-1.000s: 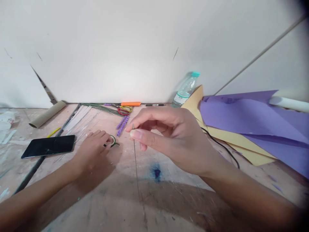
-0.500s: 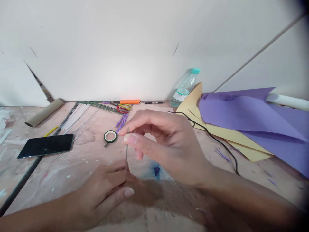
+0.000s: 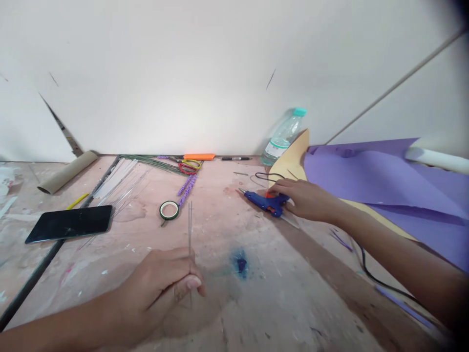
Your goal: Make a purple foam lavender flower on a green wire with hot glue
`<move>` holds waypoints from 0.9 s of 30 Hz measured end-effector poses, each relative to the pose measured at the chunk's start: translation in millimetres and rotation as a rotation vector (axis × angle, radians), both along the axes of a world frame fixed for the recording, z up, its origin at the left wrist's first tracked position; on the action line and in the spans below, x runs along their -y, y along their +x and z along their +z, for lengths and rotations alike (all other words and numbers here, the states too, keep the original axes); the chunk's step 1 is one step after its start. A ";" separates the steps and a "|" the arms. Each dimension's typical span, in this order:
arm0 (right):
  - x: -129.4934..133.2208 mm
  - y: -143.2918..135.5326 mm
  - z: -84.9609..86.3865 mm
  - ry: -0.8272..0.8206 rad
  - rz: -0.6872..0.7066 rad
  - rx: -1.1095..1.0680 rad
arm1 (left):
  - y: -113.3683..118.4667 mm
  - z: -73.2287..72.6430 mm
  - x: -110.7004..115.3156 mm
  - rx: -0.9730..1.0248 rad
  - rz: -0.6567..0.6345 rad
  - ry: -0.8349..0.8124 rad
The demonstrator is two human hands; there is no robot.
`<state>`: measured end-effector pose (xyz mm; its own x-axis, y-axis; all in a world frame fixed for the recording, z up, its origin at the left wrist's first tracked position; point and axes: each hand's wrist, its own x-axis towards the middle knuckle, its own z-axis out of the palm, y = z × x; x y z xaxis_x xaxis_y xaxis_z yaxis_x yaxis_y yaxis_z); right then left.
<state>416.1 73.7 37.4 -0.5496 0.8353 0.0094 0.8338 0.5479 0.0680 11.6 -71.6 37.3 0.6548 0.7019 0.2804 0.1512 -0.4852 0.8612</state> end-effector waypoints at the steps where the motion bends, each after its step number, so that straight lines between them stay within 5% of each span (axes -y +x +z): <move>1: -0.9 5.5 -7.2 0.017 0.004 -0.003 | 0.3 -0.6 0.0 0.004 -0.013 0.009; 7: -4.8 21.1 -32.4 0.120 0.010 -0.035 | 0.9 -8.7 -0.3 0.027 -0.073 0.075; 18: -0.6 22.7 -53.8 0.164 0.031 -0.114 | 2.7 -8.5 -0.1 0.040 -0.089 0.132; 23: -6.6 27.5 -45.3 0.171 0.088 -0.152 | 1.7 -3.7 1.2 -0.017 -0.067 0.173; 27: -0.7 3.2 -22.0 0.203 0.171 -0.219 | 1.9 0.9 1.2 -0.063 -0.063 0.218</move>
